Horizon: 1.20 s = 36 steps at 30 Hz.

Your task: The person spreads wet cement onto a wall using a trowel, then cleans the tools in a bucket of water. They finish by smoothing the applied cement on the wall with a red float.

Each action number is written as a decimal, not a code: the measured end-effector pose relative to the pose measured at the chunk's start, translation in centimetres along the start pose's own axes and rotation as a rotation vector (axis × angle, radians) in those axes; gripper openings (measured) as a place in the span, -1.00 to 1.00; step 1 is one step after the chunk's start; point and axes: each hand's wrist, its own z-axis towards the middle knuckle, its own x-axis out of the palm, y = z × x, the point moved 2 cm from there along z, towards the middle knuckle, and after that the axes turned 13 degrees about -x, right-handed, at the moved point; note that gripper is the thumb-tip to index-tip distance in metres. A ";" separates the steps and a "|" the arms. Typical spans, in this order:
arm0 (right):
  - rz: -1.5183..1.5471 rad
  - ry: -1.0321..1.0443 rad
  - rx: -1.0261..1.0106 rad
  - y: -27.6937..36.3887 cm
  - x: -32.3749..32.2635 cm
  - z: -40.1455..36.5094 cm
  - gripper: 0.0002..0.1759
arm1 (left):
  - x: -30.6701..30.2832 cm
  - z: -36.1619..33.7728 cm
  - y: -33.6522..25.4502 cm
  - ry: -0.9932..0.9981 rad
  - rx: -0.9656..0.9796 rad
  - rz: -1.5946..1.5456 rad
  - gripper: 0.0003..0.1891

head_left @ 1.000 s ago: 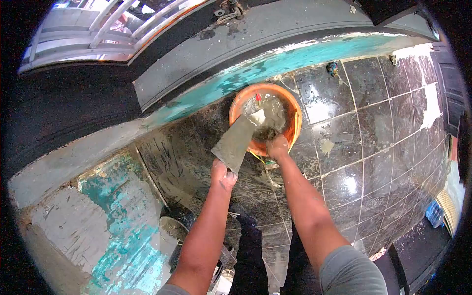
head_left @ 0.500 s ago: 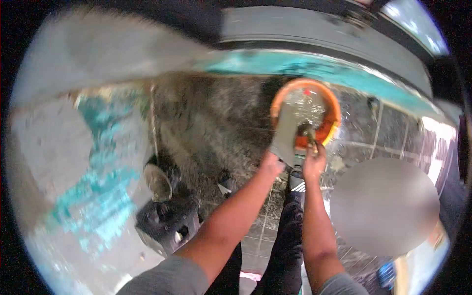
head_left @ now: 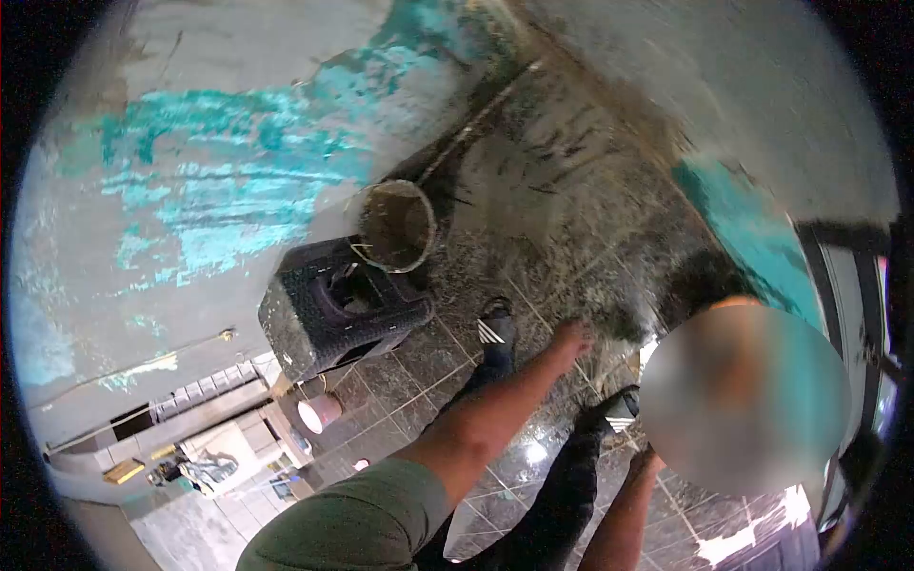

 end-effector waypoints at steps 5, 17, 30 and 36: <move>-0.059 0.019 0.123 -6.5 2.4 -5.4 -0.46 | -17.4 -3.4 -17.6 -0.661 0.501 0.098 -0.55; -0.451 0.491 0.123 -14.4 15.6 -23.1 -0.54 | -37.7 0.4 -37.1 -0.761 0.206 0.484 -0.50; -0.556 0.483 0.188 -14.9 13.3 -24.2 -0.62 | -32.7 4.1 -32.7 -0.643 0.138 0.502 -0.46; -0.464 0.562 0.174 -15.1 13.3 -25.0 -0.55 | -22.1 5.3 -26.1 -0.438 0.040 0.478 -0.43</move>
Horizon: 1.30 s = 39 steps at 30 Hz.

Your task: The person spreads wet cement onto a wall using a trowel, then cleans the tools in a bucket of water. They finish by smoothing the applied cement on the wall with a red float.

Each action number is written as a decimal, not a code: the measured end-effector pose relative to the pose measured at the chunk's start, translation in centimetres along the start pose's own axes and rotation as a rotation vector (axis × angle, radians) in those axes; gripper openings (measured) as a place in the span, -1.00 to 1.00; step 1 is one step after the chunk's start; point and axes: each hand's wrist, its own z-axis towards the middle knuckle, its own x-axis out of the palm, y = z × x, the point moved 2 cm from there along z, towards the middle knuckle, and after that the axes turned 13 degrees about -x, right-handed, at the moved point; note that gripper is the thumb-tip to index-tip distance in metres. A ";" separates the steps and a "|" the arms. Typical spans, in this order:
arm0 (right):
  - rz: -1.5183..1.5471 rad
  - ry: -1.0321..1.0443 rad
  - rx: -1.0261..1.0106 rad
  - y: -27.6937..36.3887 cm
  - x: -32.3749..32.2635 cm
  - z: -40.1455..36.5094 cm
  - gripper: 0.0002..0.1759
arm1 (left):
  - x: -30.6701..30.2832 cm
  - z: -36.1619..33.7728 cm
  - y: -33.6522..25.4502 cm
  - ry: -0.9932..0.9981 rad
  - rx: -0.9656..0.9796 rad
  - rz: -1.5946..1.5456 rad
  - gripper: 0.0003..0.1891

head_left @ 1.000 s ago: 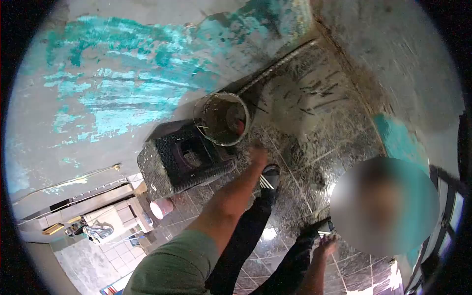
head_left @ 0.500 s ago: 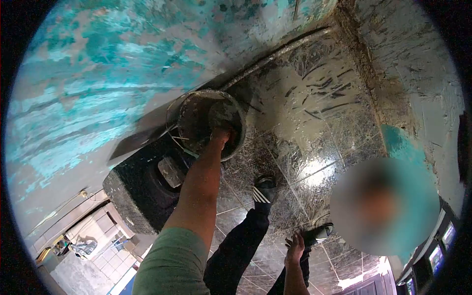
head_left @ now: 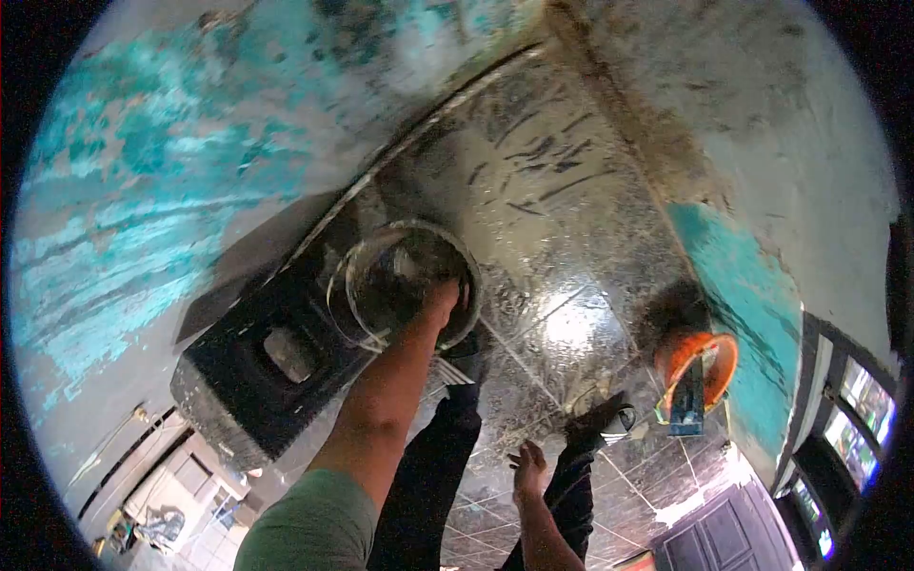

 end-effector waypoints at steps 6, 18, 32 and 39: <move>0.170 -0.004 0.017 -1.3 -2.5 0.9 -0.60 | 15.0 -2.0 0.4 0.167 -0.044 -0.224 -0.50; 0.362 -0.454 -0.085 0.6 -26.3 7.2 -0.71 | 40.7 -10.8 -5.1 0.318 0.179 -0.183 -0.89; -0.113 -0.428 -0.698 20.0 -28.1 15.5 -0.52 | 39.6 -29.6 -2.8 0.708 0.218 -0.277 -0.61; -0.033 -0.488 -0.902 19.5 -30.0 20.7 -0.77 | 43.8 -40.3 0.5 0.865 0.170 -0.363 -0.57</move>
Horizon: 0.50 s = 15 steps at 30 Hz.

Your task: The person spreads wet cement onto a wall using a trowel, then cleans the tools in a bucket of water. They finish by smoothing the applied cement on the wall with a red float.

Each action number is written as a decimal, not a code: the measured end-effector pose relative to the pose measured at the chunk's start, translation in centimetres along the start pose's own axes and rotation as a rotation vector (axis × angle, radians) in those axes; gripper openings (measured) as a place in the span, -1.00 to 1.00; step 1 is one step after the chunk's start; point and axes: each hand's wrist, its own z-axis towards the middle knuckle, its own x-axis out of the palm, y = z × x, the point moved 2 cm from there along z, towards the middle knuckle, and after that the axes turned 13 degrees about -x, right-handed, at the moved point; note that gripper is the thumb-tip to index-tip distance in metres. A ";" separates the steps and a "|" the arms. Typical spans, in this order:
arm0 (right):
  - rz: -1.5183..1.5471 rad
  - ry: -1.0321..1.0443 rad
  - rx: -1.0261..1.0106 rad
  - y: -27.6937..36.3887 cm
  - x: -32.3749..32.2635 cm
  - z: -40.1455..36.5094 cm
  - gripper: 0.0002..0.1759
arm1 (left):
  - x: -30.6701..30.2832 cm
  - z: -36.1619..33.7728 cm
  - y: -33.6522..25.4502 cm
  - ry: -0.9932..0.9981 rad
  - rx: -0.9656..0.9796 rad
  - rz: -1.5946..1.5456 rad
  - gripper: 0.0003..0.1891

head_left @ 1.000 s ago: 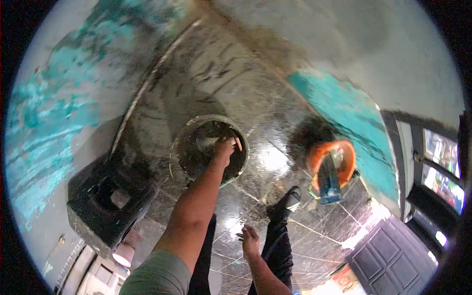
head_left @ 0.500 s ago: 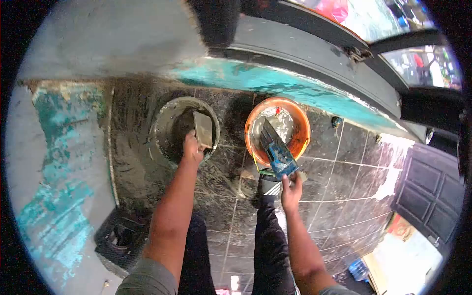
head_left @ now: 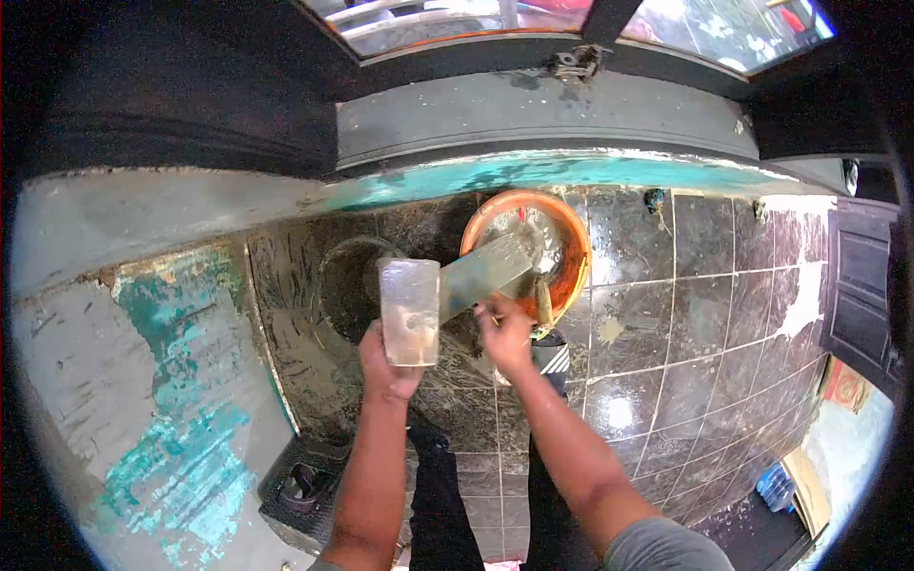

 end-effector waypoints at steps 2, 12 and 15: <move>-0.371 0.109 0.077 -2.3 -2.8 2.5 -0.66 | 0.3 1.5 1.6 0.044 0.025 0.087 -0.57; -0.384 0.290 0.210 -8.8 -3.5 4.5 -0.39 | -3.8 7.2 6.6 -0.318 -0.063 0.266 -0.64; 0.416 -0.181 0.638 -8.7 -0.5 4.7 -0.60 | -5.8 5.6 7.8 -0.425 -0.125 0.212 -0.58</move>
